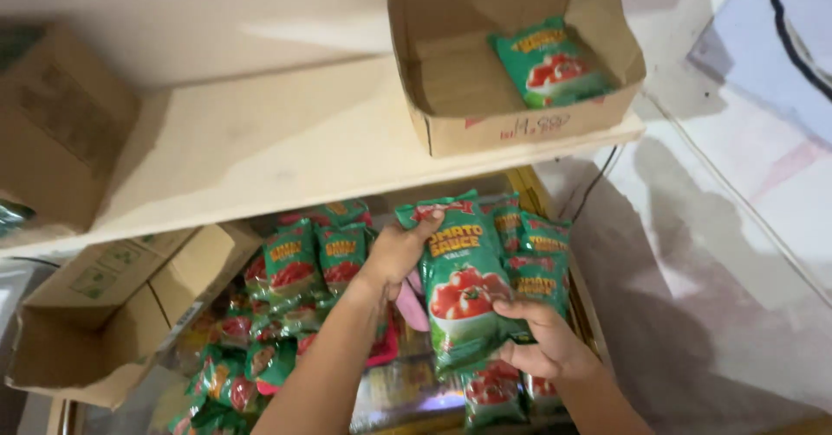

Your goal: Wiping down packets of sauce with a cloth and organizing them into a cardboard display box on a shelf.

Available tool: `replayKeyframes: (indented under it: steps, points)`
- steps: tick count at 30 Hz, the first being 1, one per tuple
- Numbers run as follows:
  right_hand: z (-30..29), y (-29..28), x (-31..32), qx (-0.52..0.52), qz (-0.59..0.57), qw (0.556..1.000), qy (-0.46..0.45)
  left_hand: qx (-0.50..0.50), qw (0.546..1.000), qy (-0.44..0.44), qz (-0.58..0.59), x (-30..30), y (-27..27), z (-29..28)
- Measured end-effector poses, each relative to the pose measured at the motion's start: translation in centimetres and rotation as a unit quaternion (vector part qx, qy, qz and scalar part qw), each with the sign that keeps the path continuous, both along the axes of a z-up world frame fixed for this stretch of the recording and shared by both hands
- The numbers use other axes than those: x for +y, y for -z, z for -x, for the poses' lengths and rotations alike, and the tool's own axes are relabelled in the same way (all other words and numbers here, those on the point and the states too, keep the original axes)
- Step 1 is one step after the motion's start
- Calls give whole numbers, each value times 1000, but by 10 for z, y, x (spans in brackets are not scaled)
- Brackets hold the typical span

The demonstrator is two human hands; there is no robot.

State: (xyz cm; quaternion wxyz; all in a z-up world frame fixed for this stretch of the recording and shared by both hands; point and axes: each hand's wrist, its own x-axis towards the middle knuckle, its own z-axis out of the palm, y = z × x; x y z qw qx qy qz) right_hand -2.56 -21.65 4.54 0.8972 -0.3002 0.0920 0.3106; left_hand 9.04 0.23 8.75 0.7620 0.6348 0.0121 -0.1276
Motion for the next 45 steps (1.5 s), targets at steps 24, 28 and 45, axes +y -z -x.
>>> replayKeyframes:
  steps: [24,28,45]
  points:
    - [-95,-189,-46,-252,27,960,122,-230,968,-52,-88,-63,-144,-176]
    - [-130,-198,-55,-257,121,947,153,-164,977,-97,-99,-76,-175,-208]
    - [-207,-196,-35,-267,676,656,202,-249,842,-101,-468,-94,-119,-333]
